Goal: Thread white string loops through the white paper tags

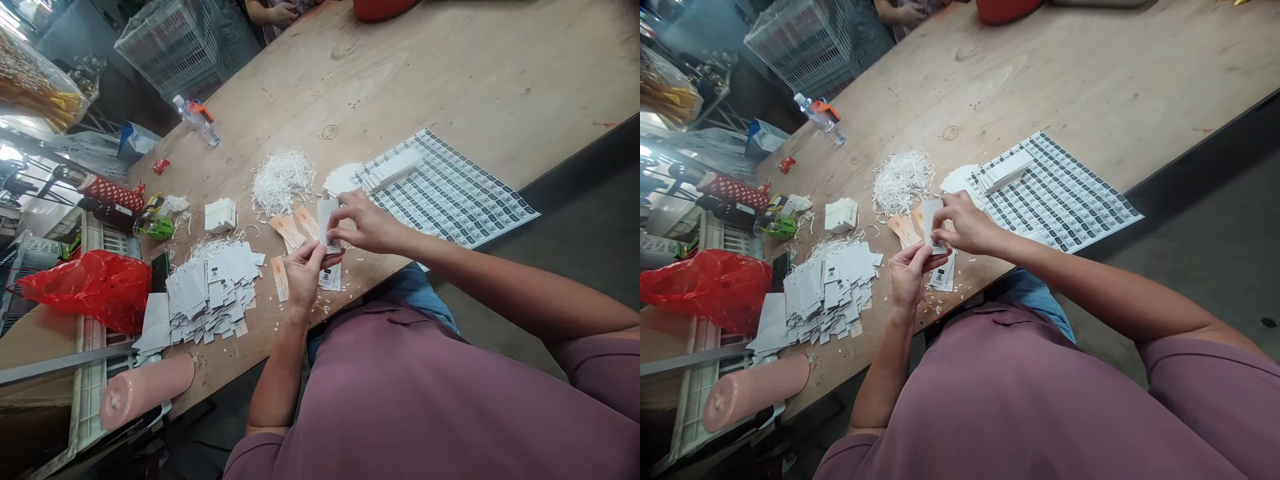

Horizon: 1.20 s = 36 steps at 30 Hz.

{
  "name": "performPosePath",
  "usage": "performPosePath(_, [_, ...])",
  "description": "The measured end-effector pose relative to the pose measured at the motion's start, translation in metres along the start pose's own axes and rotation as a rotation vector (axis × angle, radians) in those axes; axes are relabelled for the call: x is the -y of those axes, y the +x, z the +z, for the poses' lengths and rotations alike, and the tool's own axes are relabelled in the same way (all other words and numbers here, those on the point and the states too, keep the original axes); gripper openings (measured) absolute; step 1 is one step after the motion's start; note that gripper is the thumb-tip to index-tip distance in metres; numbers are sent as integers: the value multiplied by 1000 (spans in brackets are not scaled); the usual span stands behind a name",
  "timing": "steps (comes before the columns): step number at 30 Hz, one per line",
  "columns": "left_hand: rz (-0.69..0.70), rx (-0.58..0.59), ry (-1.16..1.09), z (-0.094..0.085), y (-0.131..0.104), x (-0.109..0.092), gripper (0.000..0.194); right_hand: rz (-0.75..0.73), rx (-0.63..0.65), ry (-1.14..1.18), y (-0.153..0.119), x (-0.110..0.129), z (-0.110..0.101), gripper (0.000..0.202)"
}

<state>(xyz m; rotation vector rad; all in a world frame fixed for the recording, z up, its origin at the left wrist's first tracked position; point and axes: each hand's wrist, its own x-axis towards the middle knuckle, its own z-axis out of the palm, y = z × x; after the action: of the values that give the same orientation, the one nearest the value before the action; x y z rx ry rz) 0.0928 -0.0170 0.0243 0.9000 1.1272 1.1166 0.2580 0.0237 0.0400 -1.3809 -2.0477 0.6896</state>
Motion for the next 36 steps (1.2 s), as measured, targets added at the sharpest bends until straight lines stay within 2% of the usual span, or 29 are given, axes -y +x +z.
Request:
performPosePath(5, [-6,-20,24,0,0,0,33,10,-11,-22,1,0,3,10])
performPosePath(12, [-6,-13,19,-3,-1,1,22,-5,-40,-6,0,1,8,11])
performPosePath(22, [-5,-10,34,-4,-3,3,29,-17,-69,-19,-1,3,11,11])
performPosePath(36, [0,2,14,-7,-4,5,16,17,-54,-33,-2,6,13,12])
